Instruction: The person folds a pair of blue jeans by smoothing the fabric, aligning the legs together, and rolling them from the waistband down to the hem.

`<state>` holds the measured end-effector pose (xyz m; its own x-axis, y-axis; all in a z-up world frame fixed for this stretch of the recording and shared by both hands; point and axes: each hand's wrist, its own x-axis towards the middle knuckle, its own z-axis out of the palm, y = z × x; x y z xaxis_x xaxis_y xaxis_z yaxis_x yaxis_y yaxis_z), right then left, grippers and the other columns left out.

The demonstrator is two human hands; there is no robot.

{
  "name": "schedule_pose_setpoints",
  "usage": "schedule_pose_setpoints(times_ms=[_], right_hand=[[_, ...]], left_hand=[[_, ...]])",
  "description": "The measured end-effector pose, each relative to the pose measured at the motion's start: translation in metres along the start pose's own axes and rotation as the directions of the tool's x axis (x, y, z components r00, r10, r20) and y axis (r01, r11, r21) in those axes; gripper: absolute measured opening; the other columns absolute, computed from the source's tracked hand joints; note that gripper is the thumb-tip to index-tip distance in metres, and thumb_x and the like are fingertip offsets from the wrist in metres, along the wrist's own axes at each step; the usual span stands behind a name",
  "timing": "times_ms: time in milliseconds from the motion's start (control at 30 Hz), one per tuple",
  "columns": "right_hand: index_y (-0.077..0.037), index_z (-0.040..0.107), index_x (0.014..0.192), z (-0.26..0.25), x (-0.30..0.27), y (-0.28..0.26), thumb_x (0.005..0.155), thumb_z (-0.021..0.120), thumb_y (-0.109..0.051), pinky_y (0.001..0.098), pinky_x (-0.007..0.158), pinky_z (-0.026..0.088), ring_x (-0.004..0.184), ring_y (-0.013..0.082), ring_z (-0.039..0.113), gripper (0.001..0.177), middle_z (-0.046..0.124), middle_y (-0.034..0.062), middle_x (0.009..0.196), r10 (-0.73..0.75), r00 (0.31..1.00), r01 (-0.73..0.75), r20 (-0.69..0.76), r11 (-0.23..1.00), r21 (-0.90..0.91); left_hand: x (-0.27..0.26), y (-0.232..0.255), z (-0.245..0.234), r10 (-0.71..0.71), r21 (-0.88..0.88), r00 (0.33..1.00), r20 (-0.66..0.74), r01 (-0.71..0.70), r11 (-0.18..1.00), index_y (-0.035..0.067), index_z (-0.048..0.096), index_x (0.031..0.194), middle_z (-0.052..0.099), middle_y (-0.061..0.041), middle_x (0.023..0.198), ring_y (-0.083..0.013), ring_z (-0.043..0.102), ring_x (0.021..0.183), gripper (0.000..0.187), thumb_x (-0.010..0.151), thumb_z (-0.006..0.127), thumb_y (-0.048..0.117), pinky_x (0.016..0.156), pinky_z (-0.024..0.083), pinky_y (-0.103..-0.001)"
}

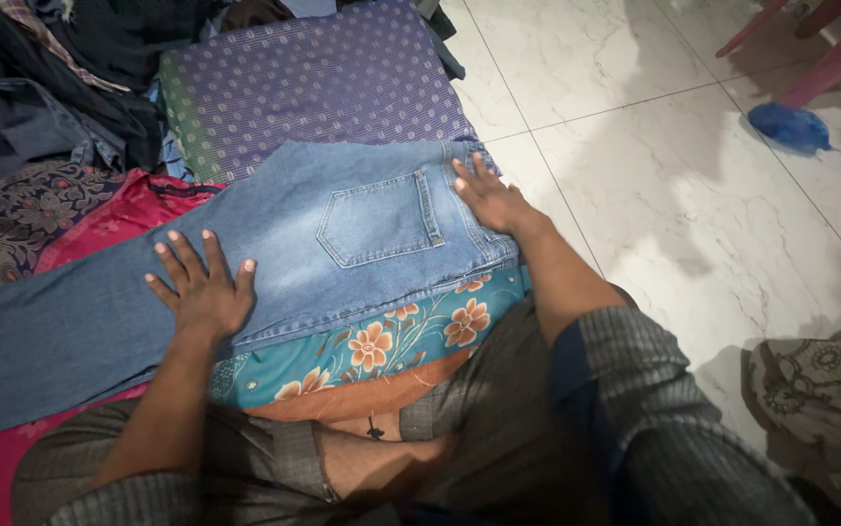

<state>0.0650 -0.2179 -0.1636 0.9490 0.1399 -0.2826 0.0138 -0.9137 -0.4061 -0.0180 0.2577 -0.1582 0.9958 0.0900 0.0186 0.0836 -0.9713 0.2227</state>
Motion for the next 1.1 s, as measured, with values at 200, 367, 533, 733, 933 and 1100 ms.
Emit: schedule_pose_setpoints(times_ms=[200,367,533,733,933,1100], right_hand=[[-0.016,0.050,0.153,-0.024,-0.006,0.012,0.096,0.049,-0.061,0.0411,0.120,0.041,0.144,0.0342,0.052,0.072,0.055,0.0168,0.154,0.167,0.952,-0.090,-0.257,0.953,0.289],[-0.009,0.045,0.153,-0.028,-0.016,0.011,0.097,0.050,-0.063,0.0432,0.118,0.037,0.145,0.0369,0.046,0.078,0.048,0.0223,0.154,0.320,0.917,-0.201,-0.240,0.888,0.414],[-0.006,0.028,0.163,-0.018,-0.022,-0.068,0.108,0.036,-0.057,0.0484,0.125,0.025,0.156,0.0414,0.021,0.076,0.016,0.0273,0.169,-0.307,0.822,0.342,-0.480,0.940,-0.016],[-0.016,0.019,0.163,0.012,-0.035,-0.114,0.100,0.020,-0.067,0.0517,0.125,0.014,0.158,0.0284,0.009,0.081,0.012,0.0067,0.171,-0.246,0.966,0.221,-0.079,0.946,-0.236],[-0.020,0.019,0.164,0.003,-0.031,-0.083,0.100,0.021,-0.066,0.0540,0.126,0.015,0.159,0.0251,0.013,0.079,0.012,0.0044,0.173,-0.060,0.990,0.042,-0.128,0.989,-0.140],[-0.002,0.054,0.146,-0.025,-0.039,-0.010,0.097,0.047,-0.068,0.0591,0.111,0.045,0.133,0.0391,0.057,0.083,0.059,0.0264,0.143,0.405,0.913,-0.387,0.041,0.833,0.395]], left_hand=[[-0.002,0.006,0.007,0.029,-0.016,0.990,-0.135,-0.032,0.999,0.002,0.024,0.160,0.000,-0.037,0.165,-0.0525,-0.011,0.152,0.088,0.097,0.038,0.061,0.112,-0.009,-0.075],[-0.002,0.057,0.009,0.214,-0.036,0.952,-0.221,-0.227,0.973,-0.002,0.036,0.156,0.018,-0.036,0.165,-0.0521,0.008,0.155,0.077,0.101,0.043,0.052,0.117,0.004,-0.074],[-0.016,0.125,0.013,0.345,-0.158,0.918,-0.193,-0.376,0.913,-0.002,0.030,0.158,0.016,-0.031,0.167,-0.0458,0.009,0.157,0.072,0.107,0.036,0.049,0.123,0.005,-0.062],[-0.039,0.146,0.020,0.356,-0.030,0.934,0.000,-0.356,0.934,0.005,0.025,0.160,0.016,-0.021,0.168,-0.0356,0.010,0.156,0.073,0.102,0.036,0.050,0.123,0.005,-0.056],[-0.041,0.144,0.018,0.338,-0.076,0.941,0.039,-0.334,0.939,0.007,0.022,0.161,0.012,-0.020,0.169,-0.0342,0.005,0.156,0.074,0.103,0.035,0.051,0.124,0.003,-0.054],[-0.038,0.145,0.018,0.329,-0.059,0.940,0.088,-0.324,0.944,0.009,0.018,0.161,0.007,-0.017,0.169,-0.0320,0.001,0.156,0.074,0.102,0.030,0.052,0.124,0.000,-0.053]])
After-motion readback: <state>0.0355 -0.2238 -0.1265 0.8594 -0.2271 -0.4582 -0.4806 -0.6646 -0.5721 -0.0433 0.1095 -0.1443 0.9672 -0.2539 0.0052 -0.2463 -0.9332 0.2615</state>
